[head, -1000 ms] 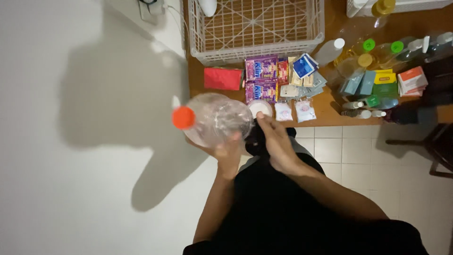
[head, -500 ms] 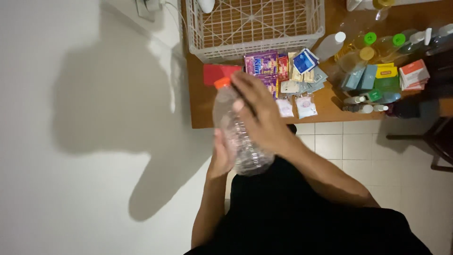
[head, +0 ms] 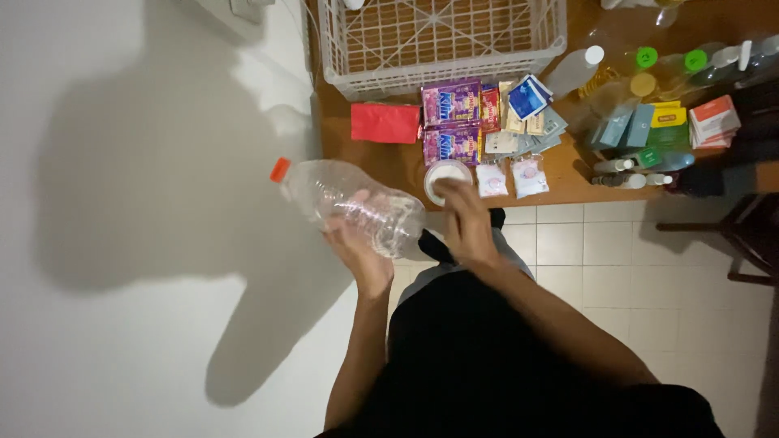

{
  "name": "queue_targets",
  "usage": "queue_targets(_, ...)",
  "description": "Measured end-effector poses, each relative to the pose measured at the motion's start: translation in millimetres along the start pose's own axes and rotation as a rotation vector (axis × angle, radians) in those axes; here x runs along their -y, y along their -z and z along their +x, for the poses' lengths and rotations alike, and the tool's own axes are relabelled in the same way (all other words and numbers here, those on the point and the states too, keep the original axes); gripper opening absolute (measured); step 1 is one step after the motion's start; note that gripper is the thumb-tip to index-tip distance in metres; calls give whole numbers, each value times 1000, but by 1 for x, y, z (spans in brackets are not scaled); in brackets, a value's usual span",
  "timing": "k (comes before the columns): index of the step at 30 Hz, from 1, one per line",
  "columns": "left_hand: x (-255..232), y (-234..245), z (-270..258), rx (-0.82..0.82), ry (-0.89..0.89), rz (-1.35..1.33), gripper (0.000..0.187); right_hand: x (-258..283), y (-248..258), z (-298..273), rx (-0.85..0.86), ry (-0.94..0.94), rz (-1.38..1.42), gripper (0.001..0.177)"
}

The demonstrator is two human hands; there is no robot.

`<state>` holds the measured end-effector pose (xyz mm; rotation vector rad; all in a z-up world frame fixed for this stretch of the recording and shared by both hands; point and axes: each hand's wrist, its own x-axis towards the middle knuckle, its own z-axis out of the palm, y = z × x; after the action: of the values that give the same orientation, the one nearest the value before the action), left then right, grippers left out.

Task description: The person wipes several plastic bottles with a black cloth and places them into a white plastic crate. The bottles include white, pink, and clear containers with various colored caps. The person handles each bottle individually, wiping it before placing it in the crate.

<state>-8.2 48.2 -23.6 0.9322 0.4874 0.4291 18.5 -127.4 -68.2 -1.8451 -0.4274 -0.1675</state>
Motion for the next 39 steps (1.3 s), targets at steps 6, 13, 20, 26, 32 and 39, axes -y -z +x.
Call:
queue_targets(6,-7,-2,-5,142,-176,313,76,-86,-44,20,-24,-123,-459,42)
queue_targets(13,-8,-2,4,301,-74,346,90,-95,-39,21,39,15,-635,43)
queue_targets(20,-6,-74,32,467,-57,427,100,13,43,85,-162,-292,-122,26)
queue_targets(26,49,-135,96,542,-224,551,100,45,83,161,-154,-150,-131,51)
queue_targets(32,100,-190,196,455,-426,978,100,-44,76,252,-152,-169,-204,84)
queue_targets(39,168,-209,311,406,-81,951,93,-164,37,328,-144,-229,-199,74)
